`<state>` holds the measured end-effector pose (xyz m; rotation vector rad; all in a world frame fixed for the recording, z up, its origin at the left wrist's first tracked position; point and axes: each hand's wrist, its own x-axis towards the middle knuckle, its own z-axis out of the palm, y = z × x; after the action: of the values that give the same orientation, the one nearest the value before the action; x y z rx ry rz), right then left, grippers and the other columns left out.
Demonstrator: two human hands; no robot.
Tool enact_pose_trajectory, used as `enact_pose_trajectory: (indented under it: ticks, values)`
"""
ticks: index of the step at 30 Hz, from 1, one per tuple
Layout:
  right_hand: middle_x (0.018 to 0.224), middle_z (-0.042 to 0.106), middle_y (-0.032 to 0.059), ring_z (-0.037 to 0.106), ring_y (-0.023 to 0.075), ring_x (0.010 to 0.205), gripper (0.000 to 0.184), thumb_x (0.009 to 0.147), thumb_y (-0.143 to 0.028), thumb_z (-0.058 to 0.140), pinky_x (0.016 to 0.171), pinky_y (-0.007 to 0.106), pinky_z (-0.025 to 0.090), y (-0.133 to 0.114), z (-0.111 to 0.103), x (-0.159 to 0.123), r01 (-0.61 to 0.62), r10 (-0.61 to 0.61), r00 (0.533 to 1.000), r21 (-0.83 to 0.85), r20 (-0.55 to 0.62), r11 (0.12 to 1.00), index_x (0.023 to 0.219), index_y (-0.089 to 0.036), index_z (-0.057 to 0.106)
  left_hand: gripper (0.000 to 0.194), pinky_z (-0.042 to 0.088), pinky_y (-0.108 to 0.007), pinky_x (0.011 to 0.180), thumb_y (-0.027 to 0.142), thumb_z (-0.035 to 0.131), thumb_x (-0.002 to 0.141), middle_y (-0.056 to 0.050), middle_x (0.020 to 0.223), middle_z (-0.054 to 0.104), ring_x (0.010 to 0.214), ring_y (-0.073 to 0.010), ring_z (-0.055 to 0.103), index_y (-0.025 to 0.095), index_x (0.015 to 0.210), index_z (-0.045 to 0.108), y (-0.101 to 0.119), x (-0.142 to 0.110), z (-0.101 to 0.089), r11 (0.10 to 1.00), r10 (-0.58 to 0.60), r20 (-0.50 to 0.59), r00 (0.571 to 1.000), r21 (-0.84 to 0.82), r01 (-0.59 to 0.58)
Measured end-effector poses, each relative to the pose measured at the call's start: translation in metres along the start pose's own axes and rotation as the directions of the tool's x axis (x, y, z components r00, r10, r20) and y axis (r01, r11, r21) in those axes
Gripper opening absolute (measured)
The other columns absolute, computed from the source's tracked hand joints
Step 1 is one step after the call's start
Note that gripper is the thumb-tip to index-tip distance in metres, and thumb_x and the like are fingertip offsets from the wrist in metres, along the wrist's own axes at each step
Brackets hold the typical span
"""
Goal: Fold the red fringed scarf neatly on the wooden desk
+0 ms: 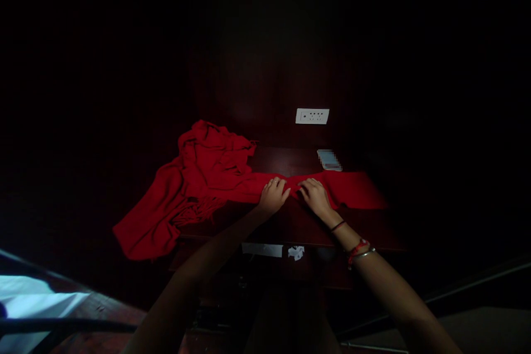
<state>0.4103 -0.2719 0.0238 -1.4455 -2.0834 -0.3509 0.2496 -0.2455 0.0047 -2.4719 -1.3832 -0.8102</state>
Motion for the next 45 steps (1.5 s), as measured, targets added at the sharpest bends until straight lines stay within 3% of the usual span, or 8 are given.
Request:
enact_pose_trajectory:
  ticks: [5,12,20,23,29,36,40,45]
  values:
    - [0.081,0.06,0.0064,0.05,0.0179,0.078,0.017,0.081,-0.016,0.042,0.072,0.027,0.035,-0.001,0.001,0.0,0.006,-0.004,0.999,-0.045,0.032,0.999,0.084,-0.016,0.059,0.024,0.038,-0.031,0.079,0.032,0.044,0.081,-0.008,0.099,0.052,0.094,-0.0204,0.047,0.016,0.098,0.049,0.0,0.002,-0.003,0.991,0.097,0.083,0.992,0.079,-0.104]
    - [0.08,0.059,0.007,0.048,0.0185,0.078,0.017,0.082,-0.019,0.041,0.069,0.028,0.032,0.001,0.002,-0.001,0.023,-0.017,0.999,-0.129,0.051,0.991,0.083,-0.017,0.058,0.021,0.038,-0.03,0.075,0.014,0.034,0.082,-0.008,0.093,0.055,0.089,-0.0193,0.05,0.017,0.095,0.05,0.0,-0.002,-0.014,0.983,0.036,0.132,0.991,0.176,-0.059]
    - [0.076,0.058,0.007,0.047,0.018,0.073,0.017,0.083,-0.019,0.04,0.066,0.028,0.029,0.004,-0.003,-0.005,0.061,-0.042,0.995,-0.23,0.086,0.971,0.077,-0.015,0.056,0.022,0.038,-0.032,0.073,0.012,0.034,0.08,-0.009,0.09,0.055,0.086,-0.0213,0.05,0.016,0.094,0.051,-0.058,-0.018,-0.059,0.944,-0.051,0.096,0.994,0.33,0.017]
    - [0.076,0.057,0.0066,0.046,0.0181,0.073,0.016,0.083,-0.02,0.041,0.066,0.028,0.028,0.0,0.0,-0.006,0.072,-0.056,0.995,-0.214,0.079,0.974,0.077,-0.016,0.056,0.02,0.039,-0.03,0.074,0.017,0.034,0.082,-0.008,0.091,0.055,0.086,-0.0196,0.05,0.017,0.094,0.051,-0.068,-0.03,-0.065,0.953,0.013,0.174,0.985,0.295,-0.065]
    - [0.078,0.058,0.0074,0.045,0.0189,0.074,0.018,0.083,-0.018,0.039,0.066,0.028,0.028,-0.014,-0.001,-0.002,0.088,-0.075,0.994,-0.174,0.077,0.981,0.079,-0.016,0.056,0.043,0.038,-0.035,0.078,0.046,0.043,0.079,-0.011,0.106,0.051,0.097,-0.0246,0.047,0.017,0.109,0.046,-0.031,-0.045,-0.034,0.97,0.107,0.237,0.966,0.19,-0.154]
    - [0.078,0.06,0.0067,0.046,0.0187,0.077,0.02,0.082,-0.015,0.04,0.069,0.028,0.03,-0.007,-0.013,0.005,0.066,-0.056,0.994,-0.114,0.091,0.991,0.086,-0.016,0.06,0.024,0.038,-0.032,0.076,0.021,0.035,0.083,-0.008,0.098,0.054,0.091,-0.0208,0.049,0.018,0.103,0.049,0.001,-0.019,-0.021,0.981,0.043,0.167,0.985,0.178,-0.073]
    - [0.077,0.06,0.0065,0.047,0.0183,0.077,0.018,0.081,-0.017,0.045,0.07,0.028,0.033,0.0,-0.01,0.008,0.027,-0.018,0.995,-0.086,0.095,0.996,0.081,-0.016,0.063,0.033,0.037,-0.035,0.077,0.034,0.041,0.081,-0.01,0.103,0.051,0.093,-0.0236,0.047,0.017,0.109,0.046,0.007,-0.016,-0.018,0.988,0.037,0.104,0.994,0.146,-0.052]
    - [0.078,0.06,0.0065,0.048,0.0178,0.077,0.019,0.082,-0.021,0.045,0.068,0.028,0.033,0.003,-0.005,0.003,0.033,-0.023,0.996,-0.113,0.088,0.993,0.084,-0.018,0.064,0.02,0.037,-0.033,0.078,0.016,0.035,0.083,-0.009,0.096,0.052,0.09,-0.0201,0.048,0.017,0.094,0.052,0.002,-0.013,-0.017,0.987,0.032,0.166,0.986,0.149,-0.057]
